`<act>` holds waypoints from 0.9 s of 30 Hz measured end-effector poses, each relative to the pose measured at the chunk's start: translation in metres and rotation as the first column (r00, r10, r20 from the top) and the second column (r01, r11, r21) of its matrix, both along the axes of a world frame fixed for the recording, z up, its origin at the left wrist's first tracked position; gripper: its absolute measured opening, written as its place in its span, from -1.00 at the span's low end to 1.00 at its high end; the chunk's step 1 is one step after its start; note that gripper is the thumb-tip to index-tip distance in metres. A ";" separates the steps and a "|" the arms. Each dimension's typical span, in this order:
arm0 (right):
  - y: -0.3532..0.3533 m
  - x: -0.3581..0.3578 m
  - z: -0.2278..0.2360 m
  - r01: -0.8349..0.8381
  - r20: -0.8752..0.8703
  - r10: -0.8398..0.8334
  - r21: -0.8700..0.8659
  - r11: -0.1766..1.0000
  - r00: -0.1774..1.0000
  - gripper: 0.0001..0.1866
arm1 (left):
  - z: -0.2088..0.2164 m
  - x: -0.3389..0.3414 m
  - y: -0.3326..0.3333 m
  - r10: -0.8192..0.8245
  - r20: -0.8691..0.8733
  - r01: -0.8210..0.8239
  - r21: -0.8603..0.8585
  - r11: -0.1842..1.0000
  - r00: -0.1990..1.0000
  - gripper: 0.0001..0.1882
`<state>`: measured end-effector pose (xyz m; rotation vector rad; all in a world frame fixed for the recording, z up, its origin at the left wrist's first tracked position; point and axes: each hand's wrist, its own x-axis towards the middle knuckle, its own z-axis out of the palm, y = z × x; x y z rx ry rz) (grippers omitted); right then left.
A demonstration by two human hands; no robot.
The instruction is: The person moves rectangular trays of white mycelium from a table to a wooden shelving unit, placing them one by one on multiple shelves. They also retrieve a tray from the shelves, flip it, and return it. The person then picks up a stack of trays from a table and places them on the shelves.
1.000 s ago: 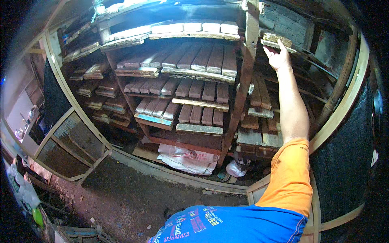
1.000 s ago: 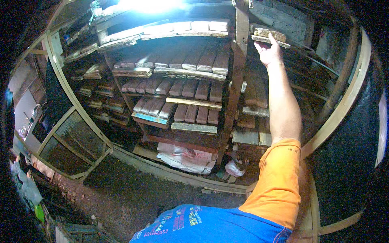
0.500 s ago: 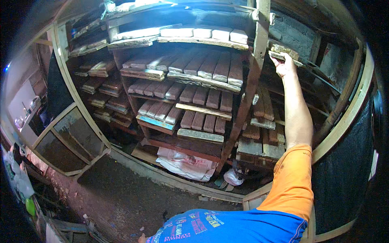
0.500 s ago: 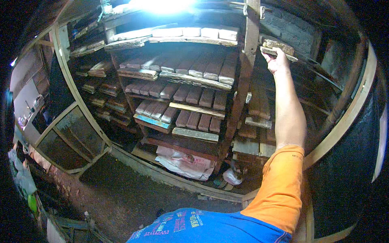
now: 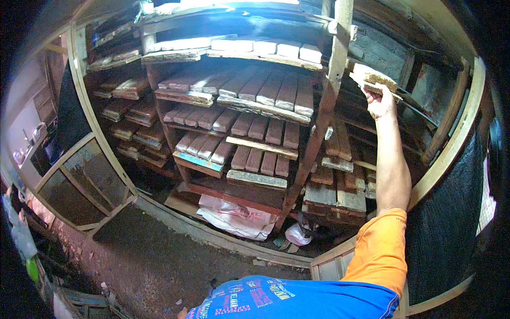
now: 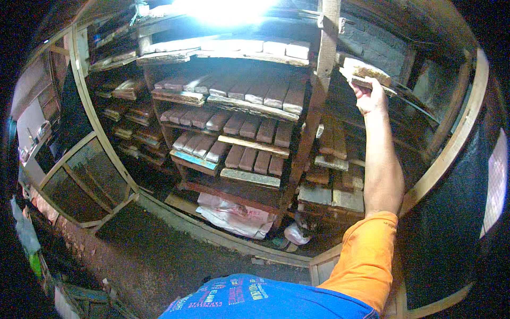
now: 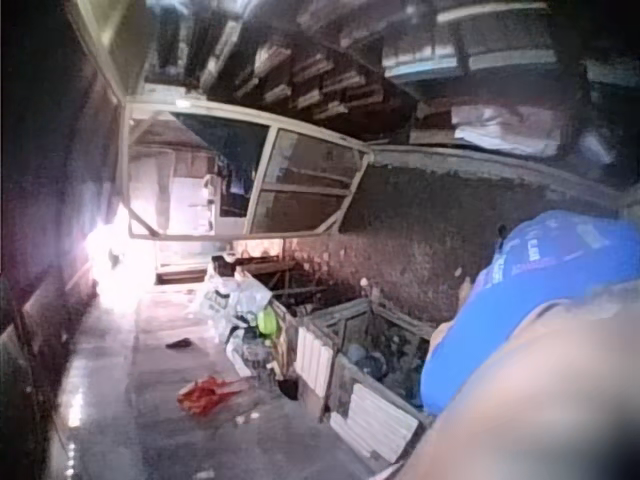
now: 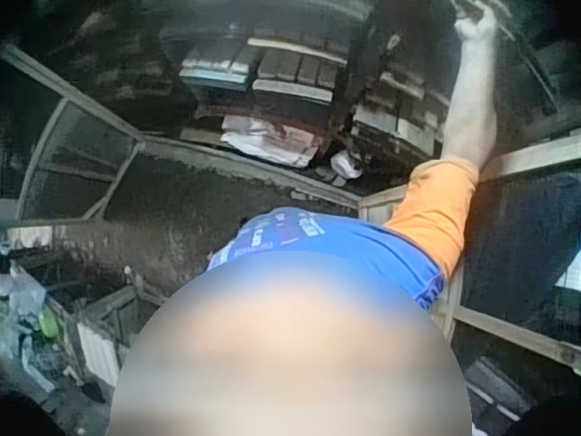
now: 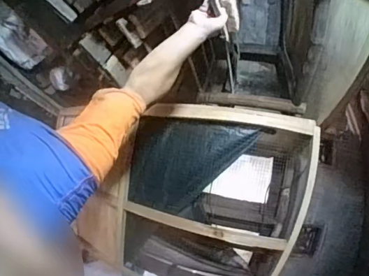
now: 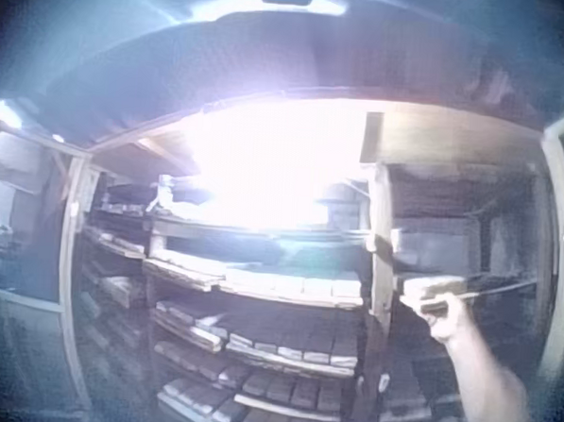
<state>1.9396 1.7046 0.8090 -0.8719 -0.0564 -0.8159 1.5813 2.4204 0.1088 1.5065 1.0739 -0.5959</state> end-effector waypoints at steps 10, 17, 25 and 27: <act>0.018 -0.079 -0.008 -0.060 0.067 0.061 -0.017 0.998 0.996 -0.71 | -0.013 0.002 0.023 -0.042 0.034 0.043 -0.004 0.999 0.999 -0.64; 0.049 -0.157 -0.021 -0.054 0.113 0.058 -0.039 0.998 0.992 -0.74 | -0.030 -0.005 0.040 -0.164 0.022 0.164 0.008 0.986 0.986 -0.62; 0.088 -0.253 -0.044 0.027 0.052 -0.028 0.004 1.000 0.998 -0.74 | -0.040 0.003 0.052 -0.272 -0.067 0.280 0.163 0.946 0.960 -0.58; 0.100 -0.277 -0.052 -0.142 0.097 0.145 -0.033 0.989 0.985 -0.69 | -0.035 0.012 0.052 -0.180 0.017 0.180 -0.016 0.984 0.984 -0.57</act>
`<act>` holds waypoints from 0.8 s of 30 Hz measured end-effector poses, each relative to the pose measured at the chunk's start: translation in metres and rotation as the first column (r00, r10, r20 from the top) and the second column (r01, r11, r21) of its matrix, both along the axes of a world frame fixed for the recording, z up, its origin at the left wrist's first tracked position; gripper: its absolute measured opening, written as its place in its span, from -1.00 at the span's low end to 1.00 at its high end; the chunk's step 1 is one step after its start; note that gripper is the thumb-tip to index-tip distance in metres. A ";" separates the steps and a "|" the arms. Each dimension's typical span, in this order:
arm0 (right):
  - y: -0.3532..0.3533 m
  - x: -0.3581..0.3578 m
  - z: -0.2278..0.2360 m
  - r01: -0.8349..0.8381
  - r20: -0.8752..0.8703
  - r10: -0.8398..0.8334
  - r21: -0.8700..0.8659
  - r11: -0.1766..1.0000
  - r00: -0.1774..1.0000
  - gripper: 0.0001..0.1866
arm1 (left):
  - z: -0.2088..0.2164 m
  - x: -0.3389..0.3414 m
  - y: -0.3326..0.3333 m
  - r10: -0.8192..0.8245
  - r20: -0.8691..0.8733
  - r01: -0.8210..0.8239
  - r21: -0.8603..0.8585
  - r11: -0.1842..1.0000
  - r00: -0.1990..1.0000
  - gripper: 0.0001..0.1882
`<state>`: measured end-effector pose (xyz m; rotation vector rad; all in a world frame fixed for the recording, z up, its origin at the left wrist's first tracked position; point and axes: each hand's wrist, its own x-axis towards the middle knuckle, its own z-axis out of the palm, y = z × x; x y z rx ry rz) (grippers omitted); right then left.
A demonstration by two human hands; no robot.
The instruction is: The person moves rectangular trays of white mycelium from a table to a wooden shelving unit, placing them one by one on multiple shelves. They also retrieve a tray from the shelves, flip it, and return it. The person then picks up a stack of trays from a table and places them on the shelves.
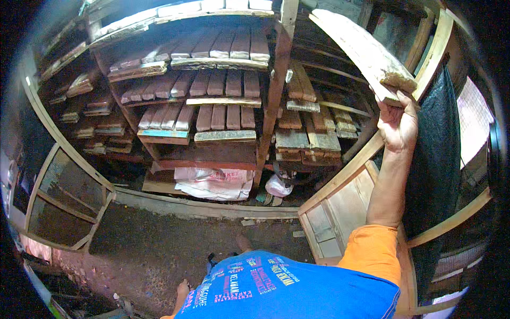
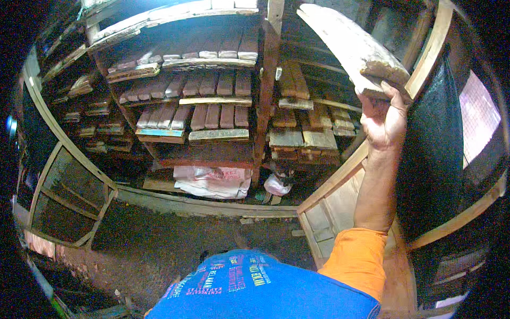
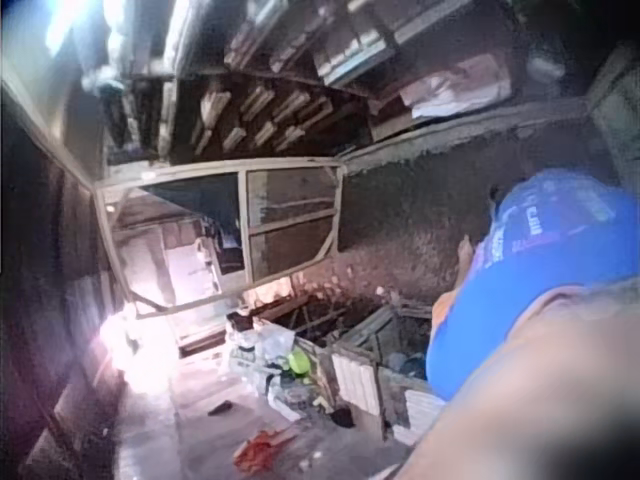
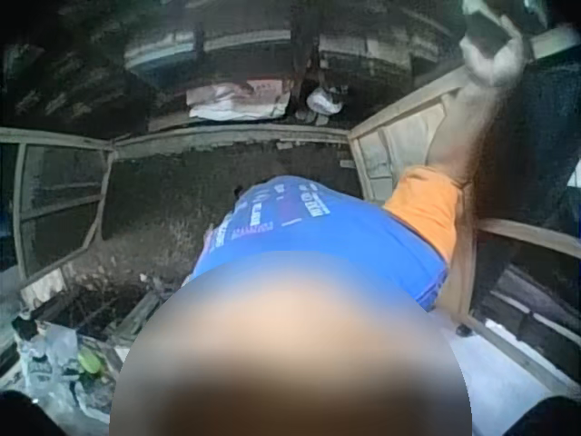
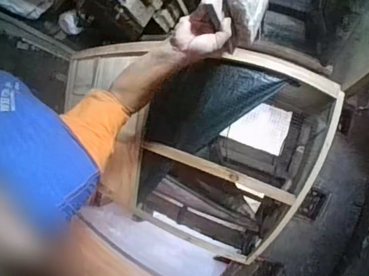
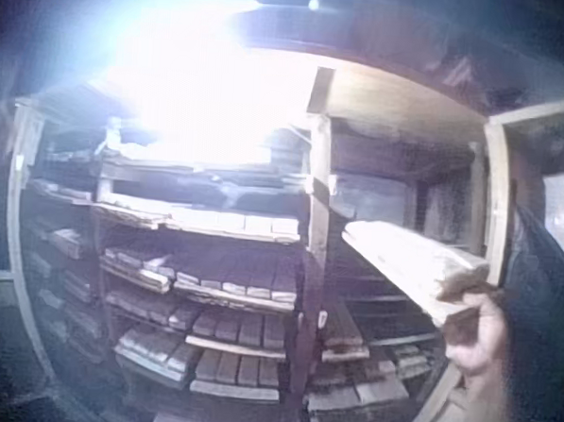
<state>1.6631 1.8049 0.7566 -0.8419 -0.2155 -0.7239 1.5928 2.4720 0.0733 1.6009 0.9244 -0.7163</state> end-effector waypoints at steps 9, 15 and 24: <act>0.054 -0.096 -0.058 -0.130 0.035 0.127 0.149 0.980 0.991 -0.64 | 0.013 0.032 0.008 -0.056 -0.058 0.045 -0.168 0.985 0.997 -0.58; 0.082 -0.124 -0.090 0.094 -0.205 -0.044 0.240 0.966 0.978 -0.71 | 0.011 0.045 0.006 -0.086 -0.073 0.077 -0.127 0.989 0.994 -0.59; 0.064 -0.090 -0.125 0.140 -0.172 -0.106 0.202 0.969 0.979 -0.52 | 0.016 0.051 -0.008 -0.062 -0.067 0.054 -0.116 0.992 0.996 -0.61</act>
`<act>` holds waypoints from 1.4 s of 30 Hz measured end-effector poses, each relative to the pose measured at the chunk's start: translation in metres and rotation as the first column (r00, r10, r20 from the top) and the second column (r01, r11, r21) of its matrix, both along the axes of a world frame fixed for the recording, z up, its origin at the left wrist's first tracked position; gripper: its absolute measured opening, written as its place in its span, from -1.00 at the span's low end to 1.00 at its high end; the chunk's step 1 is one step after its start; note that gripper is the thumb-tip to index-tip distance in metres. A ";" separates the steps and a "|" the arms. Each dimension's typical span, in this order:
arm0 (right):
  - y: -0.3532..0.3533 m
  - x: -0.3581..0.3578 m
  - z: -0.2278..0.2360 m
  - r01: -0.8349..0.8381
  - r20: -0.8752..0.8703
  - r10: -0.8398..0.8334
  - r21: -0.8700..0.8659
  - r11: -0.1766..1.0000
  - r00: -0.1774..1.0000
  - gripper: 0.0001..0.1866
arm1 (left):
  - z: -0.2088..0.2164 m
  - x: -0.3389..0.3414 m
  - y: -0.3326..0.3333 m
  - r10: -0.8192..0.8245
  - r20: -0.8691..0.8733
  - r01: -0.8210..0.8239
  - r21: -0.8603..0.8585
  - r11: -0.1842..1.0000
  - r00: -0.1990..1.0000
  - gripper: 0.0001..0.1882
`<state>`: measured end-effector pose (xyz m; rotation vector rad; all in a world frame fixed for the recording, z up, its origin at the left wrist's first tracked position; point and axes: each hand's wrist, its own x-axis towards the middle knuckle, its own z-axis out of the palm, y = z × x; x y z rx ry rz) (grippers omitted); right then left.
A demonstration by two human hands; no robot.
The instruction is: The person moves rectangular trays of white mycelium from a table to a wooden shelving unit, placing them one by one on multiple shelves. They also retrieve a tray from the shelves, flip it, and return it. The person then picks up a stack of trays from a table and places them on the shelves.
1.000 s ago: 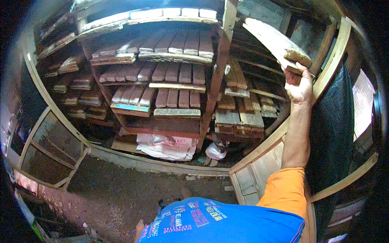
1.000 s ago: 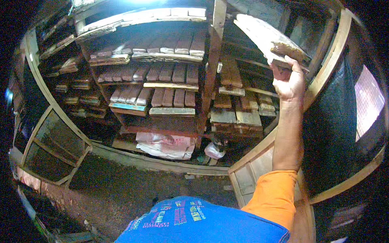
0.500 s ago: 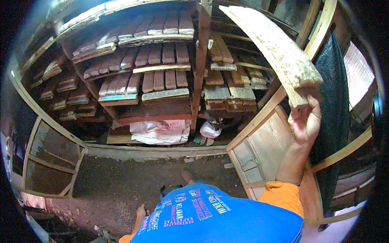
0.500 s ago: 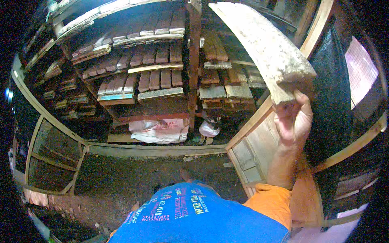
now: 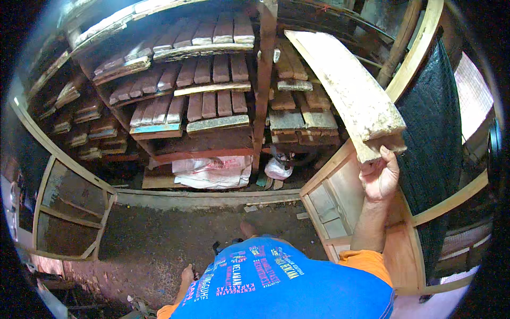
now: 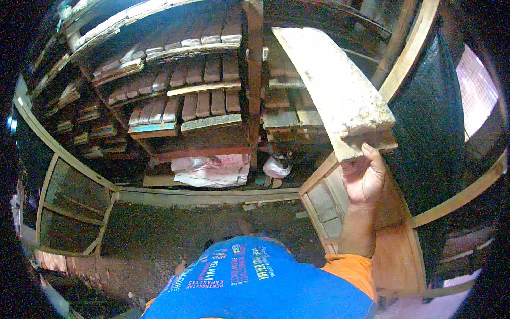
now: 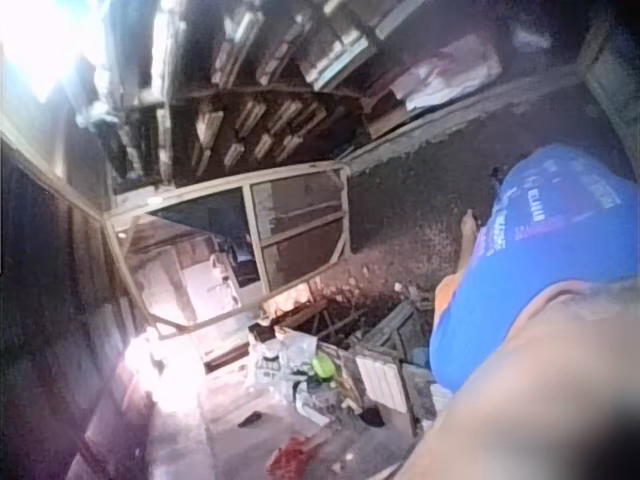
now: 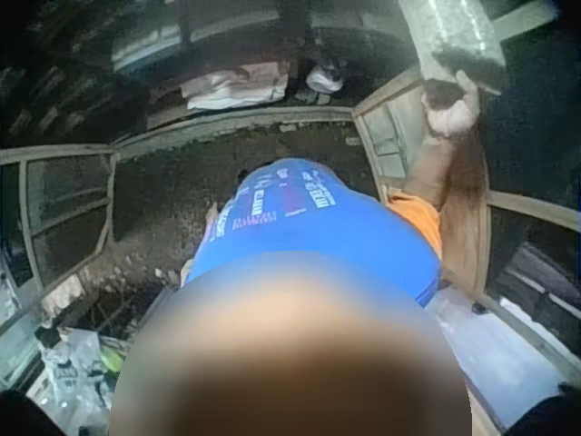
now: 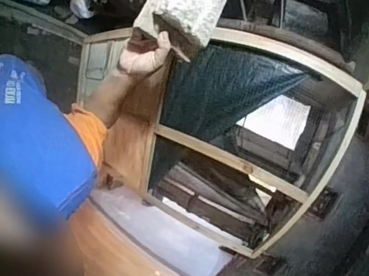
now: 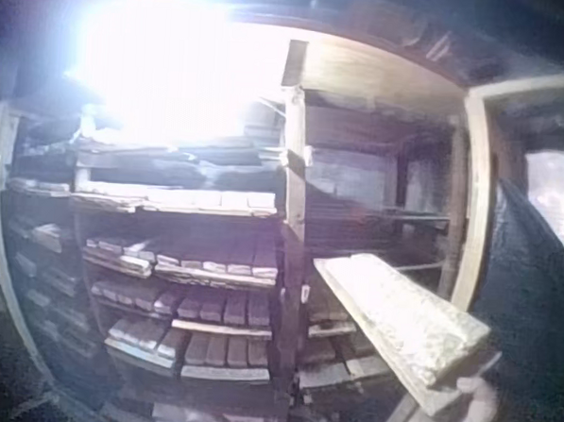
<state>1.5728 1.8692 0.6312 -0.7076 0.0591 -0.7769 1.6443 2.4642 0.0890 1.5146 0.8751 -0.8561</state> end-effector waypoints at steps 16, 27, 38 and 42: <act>-0.110 0.173 -0.042 -0.022 0.028 0.025 -0.082 0.996 0.999 -0.82 | 0.011 -0.022 -0.025 0.146 0.039 -0.149 0.100 0.984 0.989 -0.62; -0.161 0.302 -0.044 -0.018 0.073 0.021 -0.030 0.999 0.997 -0.77 | 0.038 -0.004 -0.071 0.148 0.048 -0.154 0.157 0.975 0.988 -0.63; -0.195 0.373 -0.043 0.018 0.054 -0.014 -0.078 0.997 0.998 -0.78 | 0.066 -0.001 -0.106 0.150 0.084 -0.165 0.208 0.964 0.985 -0.64; -0.215 0.397 -0.050 -0.002 0.004 0.003 -0.276 0.961 1.000 -0.69 | 0.094 -0.025 -0.113 0.139 0.144 -0.173 0.264 0.949 0.980 -0.64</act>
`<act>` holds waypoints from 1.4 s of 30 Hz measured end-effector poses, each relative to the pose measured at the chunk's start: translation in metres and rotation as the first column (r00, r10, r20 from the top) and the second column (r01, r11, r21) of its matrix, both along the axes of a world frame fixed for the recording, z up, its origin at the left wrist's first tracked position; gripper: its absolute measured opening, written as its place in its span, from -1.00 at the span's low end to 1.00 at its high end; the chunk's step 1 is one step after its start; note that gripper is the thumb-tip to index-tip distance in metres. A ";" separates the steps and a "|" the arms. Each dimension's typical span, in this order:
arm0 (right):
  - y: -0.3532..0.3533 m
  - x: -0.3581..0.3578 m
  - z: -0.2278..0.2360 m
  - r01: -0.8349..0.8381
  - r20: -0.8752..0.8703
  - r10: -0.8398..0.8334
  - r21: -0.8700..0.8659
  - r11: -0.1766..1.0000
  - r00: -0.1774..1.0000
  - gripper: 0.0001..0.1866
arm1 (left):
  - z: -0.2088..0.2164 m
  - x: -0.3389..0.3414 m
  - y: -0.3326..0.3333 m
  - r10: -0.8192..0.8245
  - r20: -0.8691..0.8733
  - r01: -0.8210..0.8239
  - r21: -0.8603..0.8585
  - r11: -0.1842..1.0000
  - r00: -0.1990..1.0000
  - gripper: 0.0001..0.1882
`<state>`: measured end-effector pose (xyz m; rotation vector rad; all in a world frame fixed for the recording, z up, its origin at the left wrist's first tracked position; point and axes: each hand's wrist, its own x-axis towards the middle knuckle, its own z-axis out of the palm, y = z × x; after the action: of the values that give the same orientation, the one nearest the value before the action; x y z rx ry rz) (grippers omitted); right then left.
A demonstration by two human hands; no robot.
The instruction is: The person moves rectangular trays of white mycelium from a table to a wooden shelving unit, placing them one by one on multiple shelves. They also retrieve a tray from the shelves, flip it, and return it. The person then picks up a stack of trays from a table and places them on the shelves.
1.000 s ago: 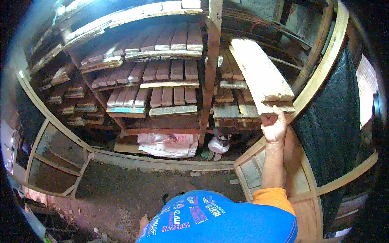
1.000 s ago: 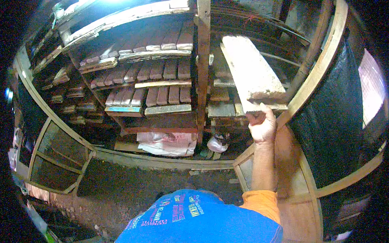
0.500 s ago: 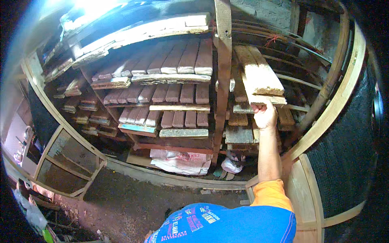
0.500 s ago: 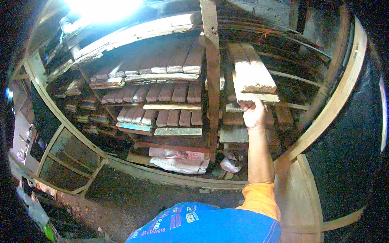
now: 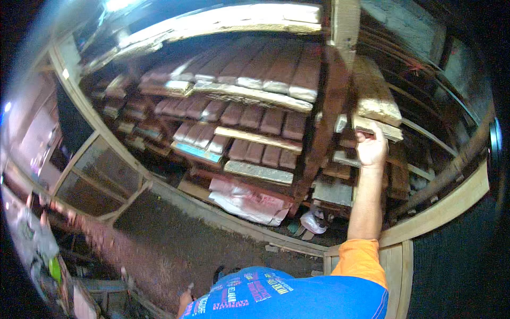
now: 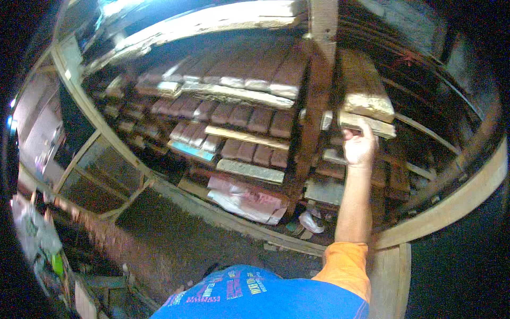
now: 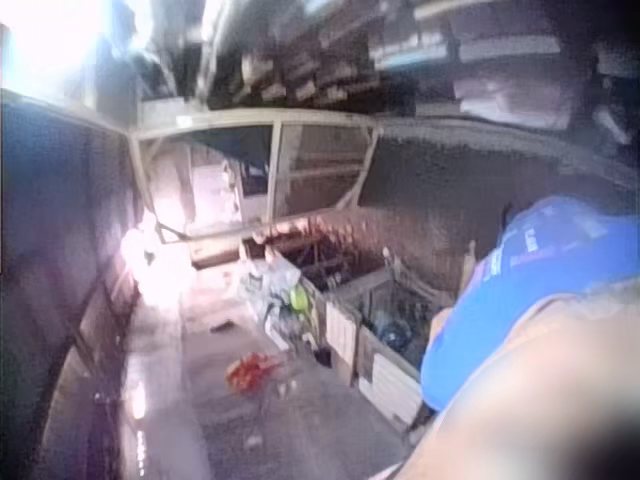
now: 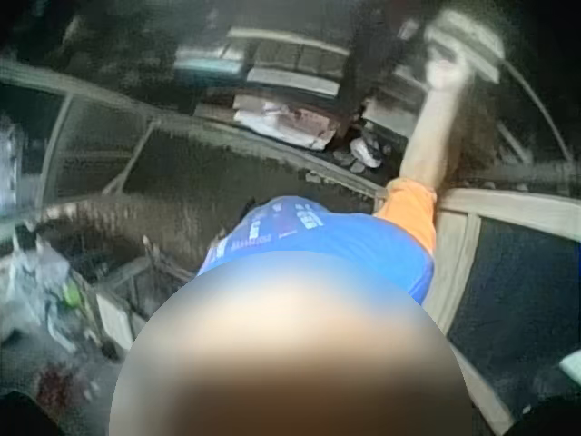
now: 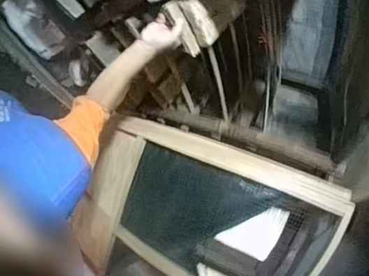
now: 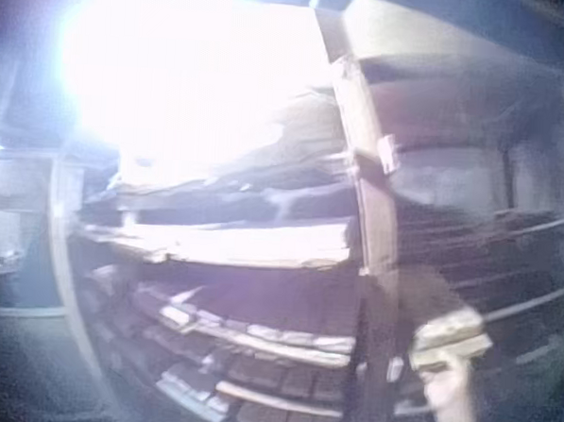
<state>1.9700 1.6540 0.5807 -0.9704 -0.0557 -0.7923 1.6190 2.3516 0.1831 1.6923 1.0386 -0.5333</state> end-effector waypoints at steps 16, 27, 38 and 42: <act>0.035 -0.037 -0.074 0.273 -0.158 -0.255 0.110 0.956 0.954 -0.61 | -0.034 -0.040 0.026 0.470 -0.142 -0.484 -0.095 0.870 0.871 -0.70; 0.246 -0.128 -0.396 0.096 -0.983 0.053 0.071 0.993 0.175 -0.90 | -0.070 -0.009 0.175 0.579 -0.038 -0.543 -0.402 0.737 0.814 -0.81; 0.446 -0.107 -0.444 -0.746 -0.970 0.218 0.221 0.628 -0.104 -0.88 | -0.125 -0.054 0.320 0.669 0.004 -0.601 -0.434 0.671 0.743 -0.67; 0.498 -0.056 -0.419 -0.655 -0.955 0.286 0.269 0.706 -0.084 -0.91 | -0.137 -0.066 0.318 0.634 -0.120 -0.625 -0.385 0.679 0.764 -0.65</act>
<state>1.9139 2.1524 0.1616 -1.4859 0.6680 0.7798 1.5531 2.6696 0.0465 0.8763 1.3071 -0.2382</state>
